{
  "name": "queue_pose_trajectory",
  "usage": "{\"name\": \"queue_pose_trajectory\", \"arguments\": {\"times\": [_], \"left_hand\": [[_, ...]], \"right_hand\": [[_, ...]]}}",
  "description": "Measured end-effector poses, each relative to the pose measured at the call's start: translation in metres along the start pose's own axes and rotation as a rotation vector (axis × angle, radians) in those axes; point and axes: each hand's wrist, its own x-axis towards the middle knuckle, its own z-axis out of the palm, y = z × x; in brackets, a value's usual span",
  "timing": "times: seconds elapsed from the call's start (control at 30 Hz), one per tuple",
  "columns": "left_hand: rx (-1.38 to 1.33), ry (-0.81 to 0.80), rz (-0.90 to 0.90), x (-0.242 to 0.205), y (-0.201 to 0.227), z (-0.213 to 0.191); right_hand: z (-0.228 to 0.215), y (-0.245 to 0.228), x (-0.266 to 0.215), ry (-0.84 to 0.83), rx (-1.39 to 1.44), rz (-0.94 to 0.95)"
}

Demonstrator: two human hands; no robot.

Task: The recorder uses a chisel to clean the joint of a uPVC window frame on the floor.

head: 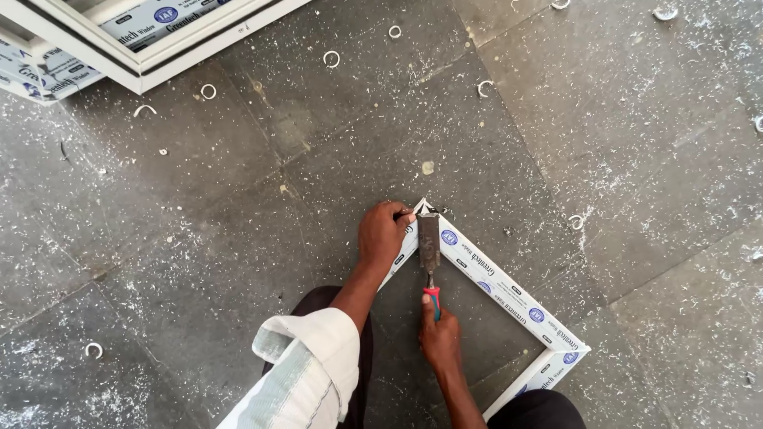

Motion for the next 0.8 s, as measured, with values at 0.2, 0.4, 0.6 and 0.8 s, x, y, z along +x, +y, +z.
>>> {"name": "queue_pose_trajectory", "arguments": {"times": [0.2,0.4,0.6,0.8], "left_hand": [[-0.045,0.042,-0.016,0.002,-0.004,0.005],[-0.086,-0.008,-0.079,0.008,-0.033,0.0],[-0.187,-0.101,-0.208,0.012,-0.009,-0.007],[-0.028,-0.067,-0.147,0.004,0.004,-0.006]], "right_hand": [[0.007,0.003,0.038,-0.012,0.11,0.023],[-0.015,-0.115,0.037,-0.065,0.333,-0.087],[-0.042,-0.076,0.012,0.041,0.333,-0.103],[-0.037,-0.004,-0.006,-0.07,0.149,0.126]]}}
